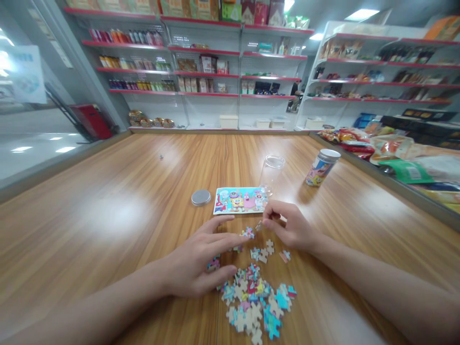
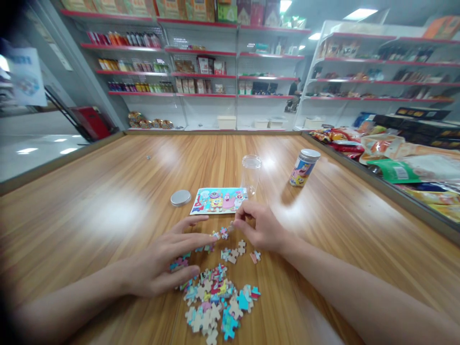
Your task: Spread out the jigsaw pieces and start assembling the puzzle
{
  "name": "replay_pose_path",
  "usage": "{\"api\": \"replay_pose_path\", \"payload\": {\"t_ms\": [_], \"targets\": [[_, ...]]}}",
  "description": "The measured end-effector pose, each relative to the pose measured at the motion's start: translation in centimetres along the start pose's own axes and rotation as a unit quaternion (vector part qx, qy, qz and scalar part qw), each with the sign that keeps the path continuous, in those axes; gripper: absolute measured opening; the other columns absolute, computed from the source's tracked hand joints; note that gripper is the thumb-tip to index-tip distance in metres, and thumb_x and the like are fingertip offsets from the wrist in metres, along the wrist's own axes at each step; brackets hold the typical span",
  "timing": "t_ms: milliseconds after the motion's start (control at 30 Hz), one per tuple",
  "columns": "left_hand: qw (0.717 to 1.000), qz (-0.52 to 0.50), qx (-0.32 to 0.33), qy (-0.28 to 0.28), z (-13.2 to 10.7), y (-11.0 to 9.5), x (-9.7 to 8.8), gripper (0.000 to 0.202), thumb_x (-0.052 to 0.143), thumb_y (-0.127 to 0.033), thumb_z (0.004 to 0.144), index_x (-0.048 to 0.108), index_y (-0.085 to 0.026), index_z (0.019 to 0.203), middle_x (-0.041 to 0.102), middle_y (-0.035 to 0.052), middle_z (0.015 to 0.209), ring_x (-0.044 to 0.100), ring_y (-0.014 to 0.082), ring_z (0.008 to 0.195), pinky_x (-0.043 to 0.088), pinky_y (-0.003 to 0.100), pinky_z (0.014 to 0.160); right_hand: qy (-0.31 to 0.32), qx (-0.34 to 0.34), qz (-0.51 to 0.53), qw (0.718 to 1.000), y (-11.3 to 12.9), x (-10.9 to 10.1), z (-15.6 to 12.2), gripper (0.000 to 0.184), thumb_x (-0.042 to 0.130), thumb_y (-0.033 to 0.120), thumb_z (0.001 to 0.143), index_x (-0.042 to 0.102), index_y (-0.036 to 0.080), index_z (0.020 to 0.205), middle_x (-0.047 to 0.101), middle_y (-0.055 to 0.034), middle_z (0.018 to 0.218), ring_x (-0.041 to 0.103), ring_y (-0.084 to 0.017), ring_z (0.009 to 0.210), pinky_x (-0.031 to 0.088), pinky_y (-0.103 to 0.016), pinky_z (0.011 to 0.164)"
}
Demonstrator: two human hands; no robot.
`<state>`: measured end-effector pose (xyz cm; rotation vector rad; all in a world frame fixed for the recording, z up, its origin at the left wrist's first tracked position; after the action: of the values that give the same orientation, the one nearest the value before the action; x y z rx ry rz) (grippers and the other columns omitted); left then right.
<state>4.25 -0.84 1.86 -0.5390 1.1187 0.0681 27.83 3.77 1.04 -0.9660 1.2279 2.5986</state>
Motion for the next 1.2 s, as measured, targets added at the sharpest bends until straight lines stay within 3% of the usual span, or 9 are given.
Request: {"api": "replay_pose_path", "payload": {"t_ms": [100,267,433,567,833,1033,1200], "targets": [[0.999,-0.002,0.001,0.036,0.2,-0.1,0.1,0.059,0.064,-0.031,0.09,0.046,-0.023,0.146,0.06,0.0065,0.141,0.039,0.0299,0.142,0.031,0.058,0.121,0.007,-0.092,-0.08,0.993,0.3,-0.6,0.1,0.008,0.062,0.016,0.088,0.058,0.016,0.081,0.058,-0.0033,0.078,0.052,-0.016,0.074,0.039,-0.03,0.068],[1.0,0.01,-0.003,0.029,0.3,-0.3,-0.1,0.046,0.064,-0.032,0.091,0.057,-0.023,0.135,0.057,0.008,0.143,0.043,0.0288,0.138,0.033,0.055,0.121,0.107,-0.166,-0.102,0.975,1.3,0.2,0.1,0.01,0.062,0.015,0.085,0.058,0.017,0.076,0.058,-0.0027,0.072,0.049,-0.016,0.072,0.037,-0.031,0.067],[0.997,0.043,0.03,0.058,0.3,-0.5,0.0,0.05,0.063,-0.034,0.092,0.054,-0.021,0.139,0.047,0.008,0.153,0.034,0.0316,0.145,0.03,0.055,0.122,0.184,-0.167,-0.057,0.967,2.1,0.8,0.0,0.011,0.065,0.028,0.085,0.062,0.017,0.084,0.061,-0.0055,0.082,0.054,-0.018,0.078,0.042,-0.033,0.073],[0.995,0.04,0.062,0.069,0.3,-0.6,0.3,0.052,0.063,-0.033,0.092,0.051,-0.02,0.141,0.052,0.0078,0.149,0.035,0.0307,0.144,0.025,0.056,0.124,0.238,-0.148,-0.054,0.958,2.2,1.2,-0.2,0.019,0.069,0.033,0.084,0.064,0.016,0.091,0.062,-0.0072,0.09,0.056,-0.02,0.084,0.044,-0.034,0.077],[0.997,0.029,0.038,0.057,0.5,-0.8,0.0,0.046,0.064,-0.037,0.091,0.057,-0.023,0.135,0.05,0.0124,0.146,0.041,0.0338,0.134,0.039,0.055,0.114,0.208,-0.131,-0.007,0.969,2.3,1.6,-0.3,0.01,0.067,0.018,0.078,0.057,0.017,0.079,0.056,-0.0022,0.08,0.052,-0.016,0.075,0.042,-0.029,0.07],[0.996,0.028,0.021,0.083,0.4,-0.6,0.2,0.045,0.062,-0.038,0.091,0.058,-0.024,0.134,0.045,0.0115,0.147,0.036,0.0339,0.136,0.038,0.055,0.115,0.218,-0.138,0.017,0.966,1.9,0.6,-0.2,0.03,0.074,0.042,0.079,0.064,0.016,0.088,0.059,-0.0053,0.085,0.053,-0.018,0.078,0.041,-0.032,0.072],[0.997,0.007,0.022,0.068,0.4,-0.6,0.0,0.045,0.064,-0.035,0.09,0.057,-0.024,0.133,0.048,0.0119,0.144,0.039,0.0321,0.133,0.039,0.053,0.115,0.232,-0.114,-0.013,0.966,0.6,-0.3,-0.1,0.023,0.069,0.036,0.084,0.063,0.015,0.089,0.06,-0.0066,0.088,0.053,-0.018,0.079,0.041,-0.032,0.073]]}}
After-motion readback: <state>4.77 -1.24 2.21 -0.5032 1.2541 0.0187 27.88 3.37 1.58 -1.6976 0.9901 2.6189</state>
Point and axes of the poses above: each hand's wrist, its own z-axis towards the middle knuckle, its own x-axis out of the palm, y = z × x, the point moved 4 cm from there along z, towards the middle knuckle
